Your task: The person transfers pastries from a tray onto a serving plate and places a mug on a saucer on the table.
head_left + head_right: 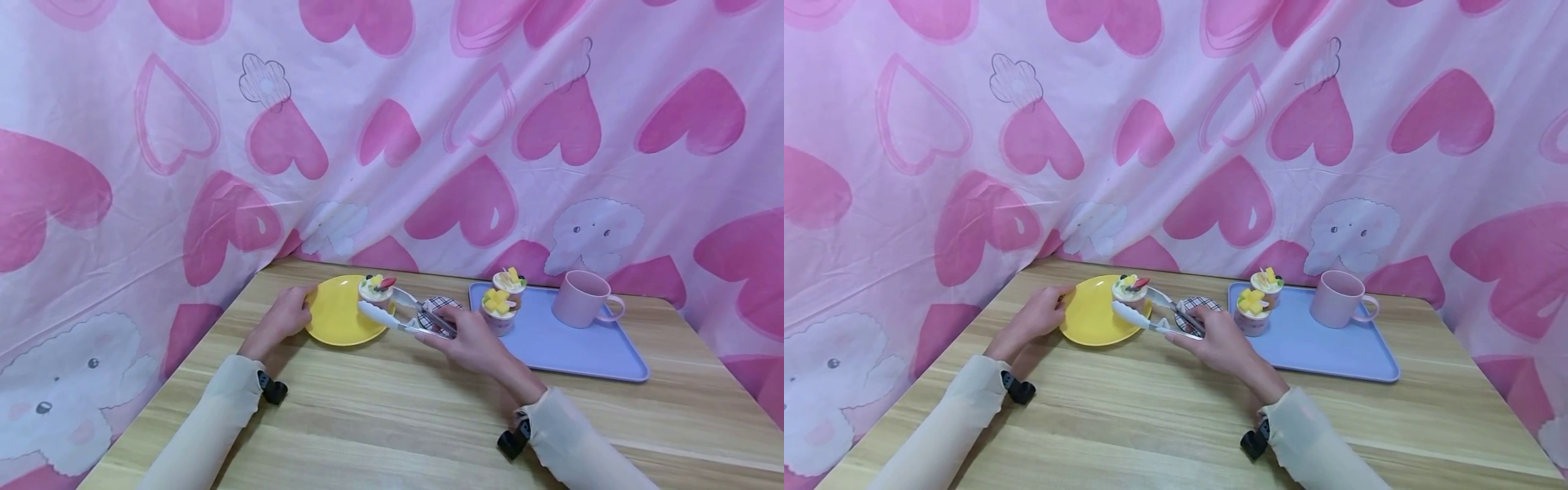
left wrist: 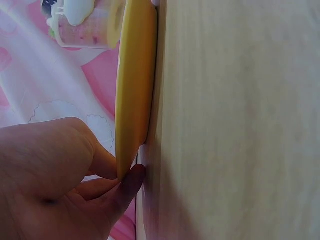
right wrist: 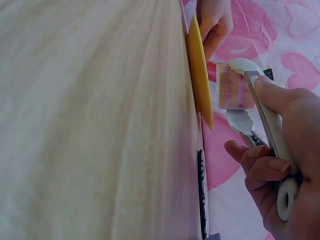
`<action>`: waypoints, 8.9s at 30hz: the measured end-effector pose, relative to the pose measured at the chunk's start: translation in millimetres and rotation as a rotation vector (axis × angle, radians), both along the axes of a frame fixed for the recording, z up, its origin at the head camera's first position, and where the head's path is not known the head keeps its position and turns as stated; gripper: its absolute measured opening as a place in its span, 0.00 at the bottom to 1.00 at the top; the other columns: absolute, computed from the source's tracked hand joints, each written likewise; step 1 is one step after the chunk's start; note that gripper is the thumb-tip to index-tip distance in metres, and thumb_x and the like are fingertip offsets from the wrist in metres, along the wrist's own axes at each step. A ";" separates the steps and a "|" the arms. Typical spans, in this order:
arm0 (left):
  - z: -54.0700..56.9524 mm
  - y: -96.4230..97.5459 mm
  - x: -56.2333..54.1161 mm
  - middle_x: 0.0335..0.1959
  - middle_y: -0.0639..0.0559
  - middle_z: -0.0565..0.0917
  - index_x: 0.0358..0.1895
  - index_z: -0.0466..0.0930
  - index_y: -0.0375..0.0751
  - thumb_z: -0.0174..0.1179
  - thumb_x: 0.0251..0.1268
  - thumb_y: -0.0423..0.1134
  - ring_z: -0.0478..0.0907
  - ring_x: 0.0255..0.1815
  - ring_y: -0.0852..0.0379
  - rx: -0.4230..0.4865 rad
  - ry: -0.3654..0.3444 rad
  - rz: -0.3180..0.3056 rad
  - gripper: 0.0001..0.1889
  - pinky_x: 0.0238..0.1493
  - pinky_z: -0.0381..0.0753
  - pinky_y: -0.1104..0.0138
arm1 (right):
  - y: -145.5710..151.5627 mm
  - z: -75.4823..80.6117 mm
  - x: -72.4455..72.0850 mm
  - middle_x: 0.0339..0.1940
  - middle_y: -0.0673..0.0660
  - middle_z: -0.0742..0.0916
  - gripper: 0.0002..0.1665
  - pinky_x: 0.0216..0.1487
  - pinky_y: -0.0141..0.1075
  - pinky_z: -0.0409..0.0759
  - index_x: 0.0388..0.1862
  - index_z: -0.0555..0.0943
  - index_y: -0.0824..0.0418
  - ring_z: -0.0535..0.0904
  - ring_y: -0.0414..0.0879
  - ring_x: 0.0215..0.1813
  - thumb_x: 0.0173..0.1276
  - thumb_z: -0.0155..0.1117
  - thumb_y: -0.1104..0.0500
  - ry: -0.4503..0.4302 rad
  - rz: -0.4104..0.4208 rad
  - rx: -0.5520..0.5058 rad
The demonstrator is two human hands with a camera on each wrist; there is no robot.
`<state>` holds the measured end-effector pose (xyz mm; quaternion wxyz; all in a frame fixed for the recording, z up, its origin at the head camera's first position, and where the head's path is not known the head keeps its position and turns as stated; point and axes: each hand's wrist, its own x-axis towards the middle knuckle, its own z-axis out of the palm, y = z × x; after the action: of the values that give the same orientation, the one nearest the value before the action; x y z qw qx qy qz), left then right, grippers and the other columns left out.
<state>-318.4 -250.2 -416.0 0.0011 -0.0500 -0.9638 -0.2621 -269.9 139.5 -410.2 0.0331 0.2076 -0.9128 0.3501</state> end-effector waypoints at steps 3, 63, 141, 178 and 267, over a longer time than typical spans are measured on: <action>0.0 -0.5 -0.1 0.73 0.30 0.78 0.81 0.66 0.27 0.55 0.71 0.23 0.79 0.56 0.42 0.016 -0.015 0.006 0.34 0.48 0.82 0.64 | -1.4 -0.6 -0.7 0.40 0.48 0.88 0.43 0.36 0.34 0.78 0.65 0.86 0.57 0.79 0.43 0.38 0.63 0.77 0.28 0.006 0.000 0.005; 1.4 0.0 3.3 0.76 0.29 0.76 0.79 0.67 0.24 0.53 0.70 0.23 0.78 0.61 0.42 0.016 0.017 -0.023 0.32 0.64 0.82 0.52 | -77.5 -9.8 -31.2 0.27 0.50 0.83 0.31 0.29 0.34 0.72 0.51 0.89 0.58 0.74 0.42 0.29 0.68 0.75 0.32 0.015 0.024 -0.069; -1.7 0.2 -2.0 0.77 0.29 0.75 0.80 0.66 0.26 0.52 0.73 0.24 0.78 0.60 0.42 0.020 0.020 -0.016 0.32 0.57 0.81 0.57 | -31.4 -1.9 -6.6 0.35 0.47 0.87 0.36 0.33 0.35 0.79 0.53 0.86 0.58 0.79 0.43 0.35 0.63 0.79 0.31 0.042 -0.021 -0.085; -2.1 0.0 0.9 0.76 0.28 0.76 0.80 0.67 0.26 0.53 0.72 0.24 0.79 0.60 0.42 -0.006 0.026 -0.005 0.32 0.62 0.84 0.53 | 52.7 2.4 20.4 0.40 0.49 0.88 0.51 0.25 0.32 0.72 0.72 0.80 0.59 0.75 0.44 0.31 0.61 0.78 0.28 0.040 -0.105 -0.037; -2.0 1.7 2.1 0.77 0.29 0.74 0.81 0.66 0.27 0.53 0.73 0.23 0.79 0.58 0.41 0.022 0.000 0.007 0.32 0.48 0.80 0.63 | 172.3 1.5 36.0 0.34 0.55 0.86 0.45 0.26 0.33 0.69 0.64 0.81 0.64 0.75 0.46 0.34 0.61 0.82 0.34 0.206 -0.360 0.085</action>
<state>-316.3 -248.5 -417.9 0.0023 -0.0467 -0.9610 -0.2726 -234.0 311.8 -408.7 0.1795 0.0773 -0.9409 0.2765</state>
